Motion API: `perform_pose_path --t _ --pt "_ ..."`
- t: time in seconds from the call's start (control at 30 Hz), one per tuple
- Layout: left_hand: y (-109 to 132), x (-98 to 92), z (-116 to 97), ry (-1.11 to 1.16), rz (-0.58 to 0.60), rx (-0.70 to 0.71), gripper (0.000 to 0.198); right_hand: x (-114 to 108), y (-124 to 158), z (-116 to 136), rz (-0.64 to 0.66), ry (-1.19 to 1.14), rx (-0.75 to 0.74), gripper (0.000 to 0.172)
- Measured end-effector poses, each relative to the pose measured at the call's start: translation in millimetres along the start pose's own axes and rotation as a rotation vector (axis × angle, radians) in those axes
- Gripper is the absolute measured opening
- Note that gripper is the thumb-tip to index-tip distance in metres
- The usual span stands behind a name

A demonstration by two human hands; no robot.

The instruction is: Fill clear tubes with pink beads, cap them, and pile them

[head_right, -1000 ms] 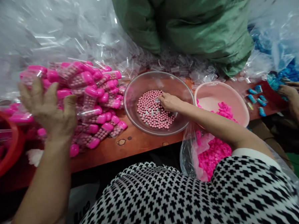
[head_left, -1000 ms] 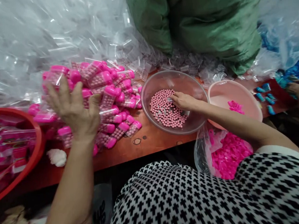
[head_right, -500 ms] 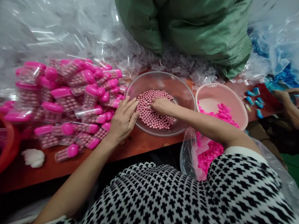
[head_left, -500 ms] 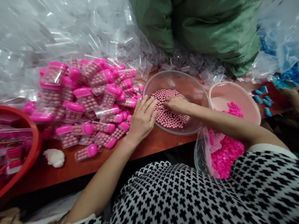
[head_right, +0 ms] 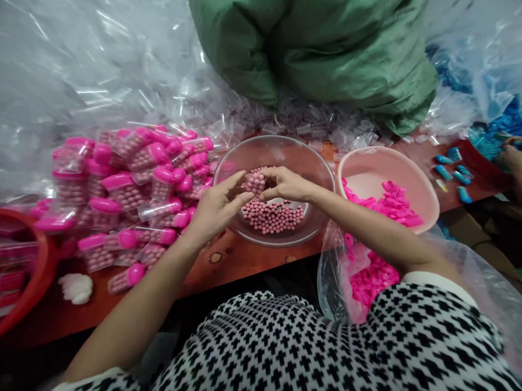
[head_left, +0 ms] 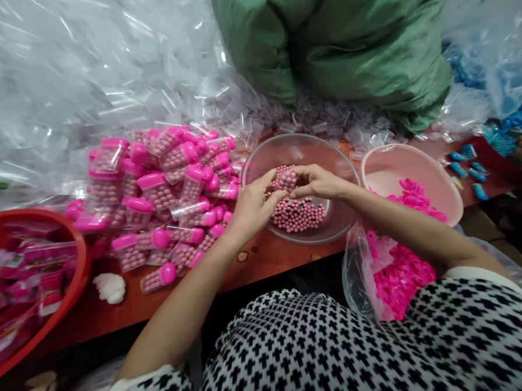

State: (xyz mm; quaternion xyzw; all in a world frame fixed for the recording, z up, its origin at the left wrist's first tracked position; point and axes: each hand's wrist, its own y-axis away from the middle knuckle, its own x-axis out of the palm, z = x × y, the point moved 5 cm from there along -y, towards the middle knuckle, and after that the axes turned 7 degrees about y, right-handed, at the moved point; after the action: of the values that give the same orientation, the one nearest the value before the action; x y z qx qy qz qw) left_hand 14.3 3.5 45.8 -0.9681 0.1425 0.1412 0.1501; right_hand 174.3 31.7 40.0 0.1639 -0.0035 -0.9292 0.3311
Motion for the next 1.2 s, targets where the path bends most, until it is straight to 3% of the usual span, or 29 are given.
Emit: perform_pose_path --t 0.2,0.33,0.57,0.7,0.77,0.9,1.03,1.2 --pt "-19.2 32.6 7.1 0.463 0.127 -0.166 0.044 -22.7 31.3 8.6 -0.219 -0.003 -0.104 0.048" --pt "-21.3 41.8 14.1 0.591 0.226 -0.273 0.052 -31.0 39.6 7.0 -0.176 0.154 -0.171 0.034" --pt "-21.0 35.1 24.3 0.404 0.091 -0.382 0.051 -24.4 51.1 -10.3 -0.273 0.139 -0.086 0.018" --pt "-19.6 35.0 23.7 0.510 0.022 -0.477 0.045 -29.6 76.1 -7.6 -0.353 0.514 0.003 0.017" --pt "-18.3 36.1 20.7 0.572 0.007 -0.511 0.043 -47.6 99.1 -5.6 -0.434 0.654 0.071 0.022" --pt "-17.3 38.3 14.9 0.607 -0.001 -0.518 0.048 -115.3 152.6 -19.7 -0.675 0.825 0.351 0.020" --pt "-16.7 39.8 13.8 0.599 0.009 -0.522 0.053 -160.8 169.1 -60.5 -0.552 1.015 0.709 0.018" --pt "-15.0 37.3 13.2 0.567 0.002 -0.506 0.050 -162.3 147.9 -99.1 -0.488 0.919 0.860 0.024"
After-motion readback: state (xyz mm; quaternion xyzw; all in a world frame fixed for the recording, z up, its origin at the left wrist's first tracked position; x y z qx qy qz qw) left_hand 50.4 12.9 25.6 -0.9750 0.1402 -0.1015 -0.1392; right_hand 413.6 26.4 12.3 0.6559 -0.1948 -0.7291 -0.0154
